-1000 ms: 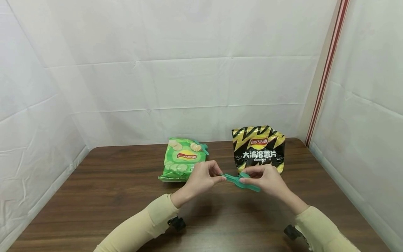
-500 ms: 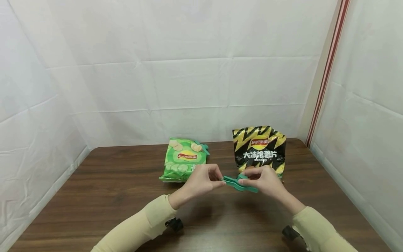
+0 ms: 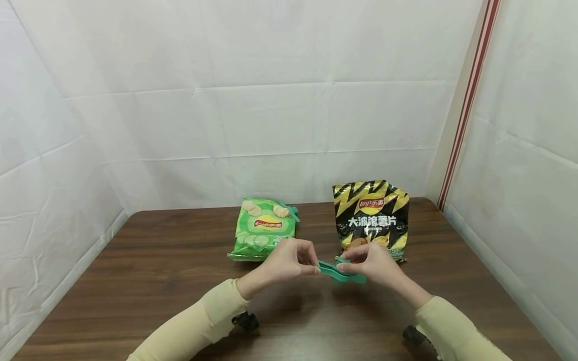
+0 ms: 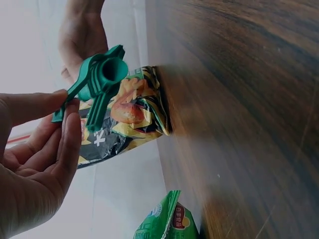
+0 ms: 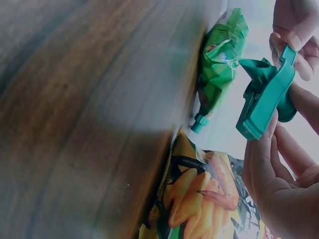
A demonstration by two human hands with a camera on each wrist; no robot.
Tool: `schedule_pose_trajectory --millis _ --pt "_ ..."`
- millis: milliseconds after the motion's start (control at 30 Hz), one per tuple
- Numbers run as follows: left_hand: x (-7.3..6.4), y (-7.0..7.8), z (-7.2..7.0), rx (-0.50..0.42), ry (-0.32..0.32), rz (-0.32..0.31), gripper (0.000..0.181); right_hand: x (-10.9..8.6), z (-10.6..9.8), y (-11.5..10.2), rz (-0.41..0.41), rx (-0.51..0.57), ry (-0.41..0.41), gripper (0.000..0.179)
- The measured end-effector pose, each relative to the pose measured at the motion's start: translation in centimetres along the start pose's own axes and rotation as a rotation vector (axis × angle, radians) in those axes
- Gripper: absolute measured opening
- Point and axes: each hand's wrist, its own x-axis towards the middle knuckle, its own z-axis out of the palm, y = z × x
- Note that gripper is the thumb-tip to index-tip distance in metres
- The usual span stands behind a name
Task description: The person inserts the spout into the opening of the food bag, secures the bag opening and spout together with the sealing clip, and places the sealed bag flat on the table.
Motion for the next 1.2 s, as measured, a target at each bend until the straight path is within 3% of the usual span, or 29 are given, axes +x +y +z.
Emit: schedule_pose_trajectory --millis 267,467,600,833,1033,1200 --pt "0.0 -0.1 -0.4 0.039 -0.082 -0.02 0.013 0.6 1.5 2.8 0.011 -0.028 -0.005 0.029" --pt "0.2 -0.4 -0.1 0.083 -0.114 -0.007 0.013 0.7 1.9 3.1 0.081 0.066 -0.017 0.033" --pt "0.3 -0.4 0.3 0.114 -0.123 0.012 0.014 0.7 1.9 3.1 0.081 0.061 -0.019 0.038" --pt "0.4 -0.5 0.9 0.132 -0.129 -0.015 0.015 0.2 0.9 2.9 0.121 0.107 -0.016 0.035" --pt "0.5 -0.9 1.3 0.131 -0.141 -0.028 0.014 -0.2 -0.5 3.0 0.122 0.077 0.017 0.033" --pt "0.7 -1.2 1.9 0.135 -0.152 -0.033 0.015 -1.0 -1.5 1.6 0.131 0.069 0.039 0.032"
